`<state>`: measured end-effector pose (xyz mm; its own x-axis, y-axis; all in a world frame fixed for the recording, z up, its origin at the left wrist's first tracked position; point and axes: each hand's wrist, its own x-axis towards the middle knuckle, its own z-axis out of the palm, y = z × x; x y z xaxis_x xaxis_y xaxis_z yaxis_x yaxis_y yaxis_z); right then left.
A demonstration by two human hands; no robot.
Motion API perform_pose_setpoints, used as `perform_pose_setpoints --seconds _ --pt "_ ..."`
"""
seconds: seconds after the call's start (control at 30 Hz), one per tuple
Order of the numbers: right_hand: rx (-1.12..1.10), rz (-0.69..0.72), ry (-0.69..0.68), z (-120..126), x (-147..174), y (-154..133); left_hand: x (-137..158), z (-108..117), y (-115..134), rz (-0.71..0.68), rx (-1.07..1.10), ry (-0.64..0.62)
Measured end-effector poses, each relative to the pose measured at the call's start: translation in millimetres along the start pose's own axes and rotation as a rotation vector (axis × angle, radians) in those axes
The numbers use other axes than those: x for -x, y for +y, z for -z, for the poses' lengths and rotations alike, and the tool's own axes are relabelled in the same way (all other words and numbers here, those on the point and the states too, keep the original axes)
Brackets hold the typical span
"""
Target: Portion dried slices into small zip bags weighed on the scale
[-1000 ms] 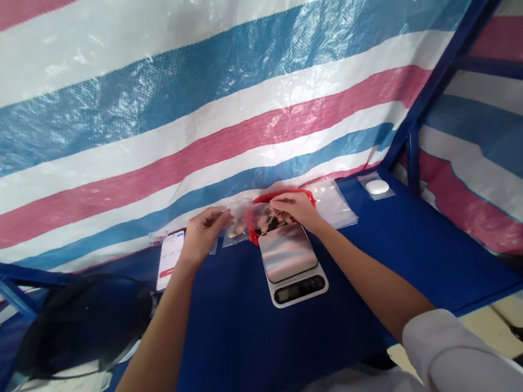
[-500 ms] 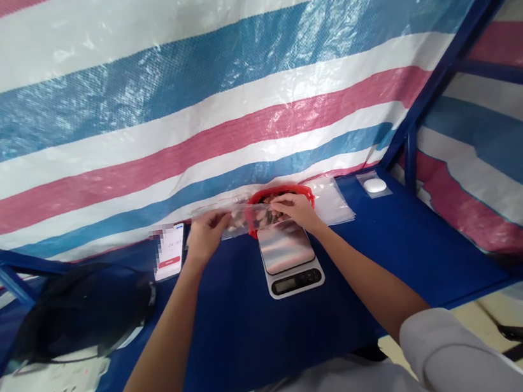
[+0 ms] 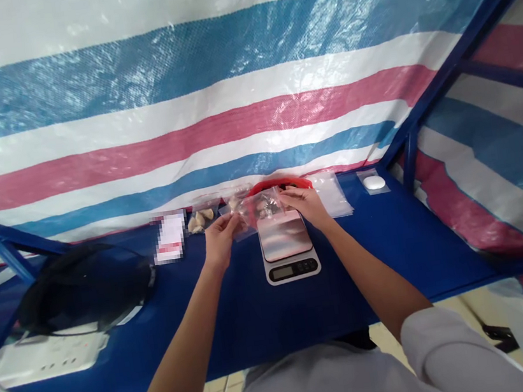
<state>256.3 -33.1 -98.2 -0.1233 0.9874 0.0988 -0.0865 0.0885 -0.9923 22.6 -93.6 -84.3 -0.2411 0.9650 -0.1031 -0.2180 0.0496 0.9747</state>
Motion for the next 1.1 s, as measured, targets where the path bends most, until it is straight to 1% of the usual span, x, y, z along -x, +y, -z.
perform_pose_setpoints --seconds 0.1,0.2,0.37,0.53,0.63,0.73,0.83,0.9,0.97,1.0,1.07,1.1 --pt "0.026 -0.004 -0.02 5 7 -6 9 -4 -6 0.022 0.041 0.022" --pt "0.072 -0.021 -0.01 8 12 -8 15 -7 -10 0.049 0.056 0.014" --pt "-0.005 -0.071 -0.015 13 18 -6 20 -8 -10 0.071 0.035 -0.086" --pt "-0.023 -0.065 -0.014 24 24 -9 20 -2 -8 0.105 -0.058 -0.165" --pt "0.003 -0.043 -0.028 30 24 -12 17 1 3 0.043 -0.146 -0.163" --pt "0.03 -0.02 -0.046 33 24 -17 12 -3 24 -0.114 -0.306 -0.167" --pt "0.044 0.007 -0.094 31 25 -24 5 -19 47 -0.274 -0.563 -0.28" --pt "0.06 0.03 -0.134 29 27 -29 0 -33 57 -0.316 -0.744 -0.39" --pt "0.079 0.048 -0.155 28 28 -33 -6 -45 63 -0.311 -0.88 -0.563" --pt "0.083 0.055 -0.158 28 28 -35 -8 -50 65 -0.29 -0.909 -0.632" --pt "0.086 0.06 -0.151 32 28 -35 -11 -54 65 -0.237 -0.893 -0.685" --pt "0.087 0.06 -0.142 34 27 -35 -12 -54 64 -0.211 -0.865 -0.673"
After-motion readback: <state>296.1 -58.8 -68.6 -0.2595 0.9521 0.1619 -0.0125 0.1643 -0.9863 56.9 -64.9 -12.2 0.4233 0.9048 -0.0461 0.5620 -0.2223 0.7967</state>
